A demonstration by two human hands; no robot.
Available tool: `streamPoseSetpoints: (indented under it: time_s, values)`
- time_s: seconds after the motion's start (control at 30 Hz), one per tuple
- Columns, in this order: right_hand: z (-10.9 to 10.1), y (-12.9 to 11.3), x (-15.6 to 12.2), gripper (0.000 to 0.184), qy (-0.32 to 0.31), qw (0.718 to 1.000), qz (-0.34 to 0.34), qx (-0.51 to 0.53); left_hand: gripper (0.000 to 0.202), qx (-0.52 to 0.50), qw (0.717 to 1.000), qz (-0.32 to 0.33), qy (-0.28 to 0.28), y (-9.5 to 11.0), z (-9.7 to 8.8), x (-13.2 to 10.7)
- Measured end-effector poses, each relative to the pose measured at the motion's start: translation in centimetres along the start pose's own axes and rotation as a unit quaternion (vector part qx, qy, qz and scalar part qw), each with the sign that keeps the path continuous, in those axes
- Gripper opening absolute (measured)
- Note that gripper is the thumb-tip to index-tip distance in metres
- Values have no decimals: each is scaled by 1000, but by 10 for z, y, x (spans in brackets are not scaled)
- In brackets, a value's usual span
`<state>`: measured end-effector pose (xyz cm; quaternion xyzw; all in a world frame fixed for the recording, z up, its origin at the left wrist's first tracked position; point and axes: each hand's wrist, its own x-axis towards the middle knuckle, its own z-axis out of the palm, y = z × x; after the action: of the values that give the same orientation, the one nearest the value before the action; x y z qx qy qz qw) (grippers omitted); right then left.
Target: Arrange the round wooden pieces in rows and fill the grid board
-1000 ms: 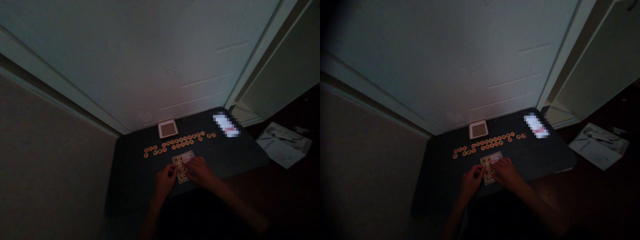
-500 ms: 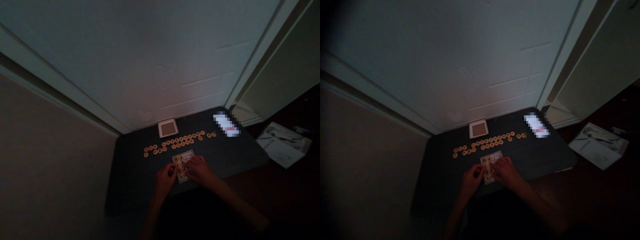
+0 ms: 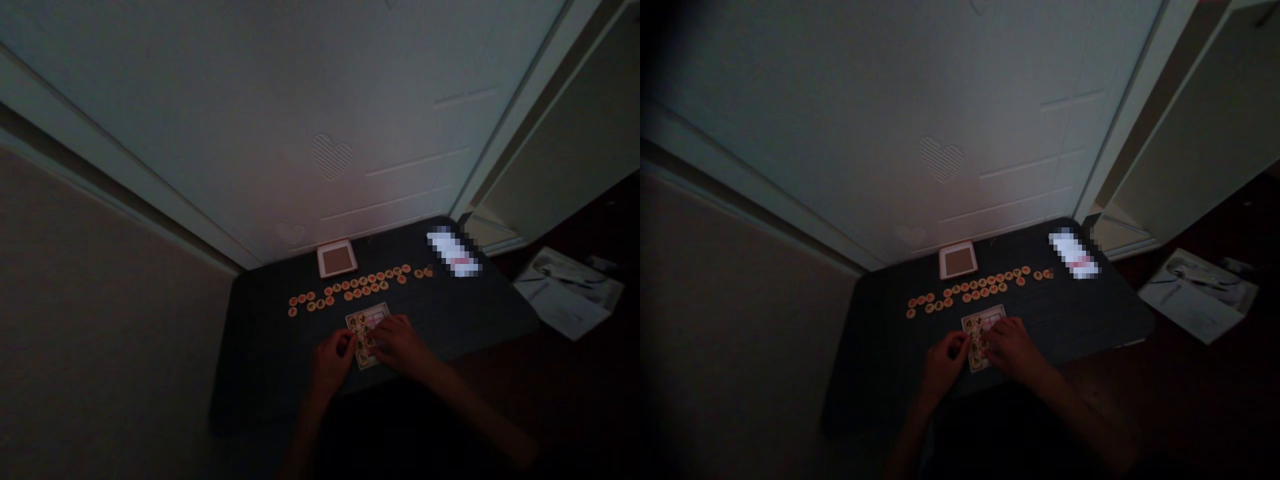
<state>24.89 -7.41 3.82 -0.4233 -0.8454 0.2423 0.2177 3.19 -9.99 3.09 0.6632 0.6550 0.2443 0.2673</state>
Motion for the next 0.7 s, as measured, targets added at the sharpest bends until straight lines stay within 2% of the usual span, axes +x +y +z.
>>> streamPoseSetpoints:
  time_s: [0.7]
  values:
    - [-3,-5,3,12,-8,1000,19,-7,20,-6,1000,7,5,1,-2,0]
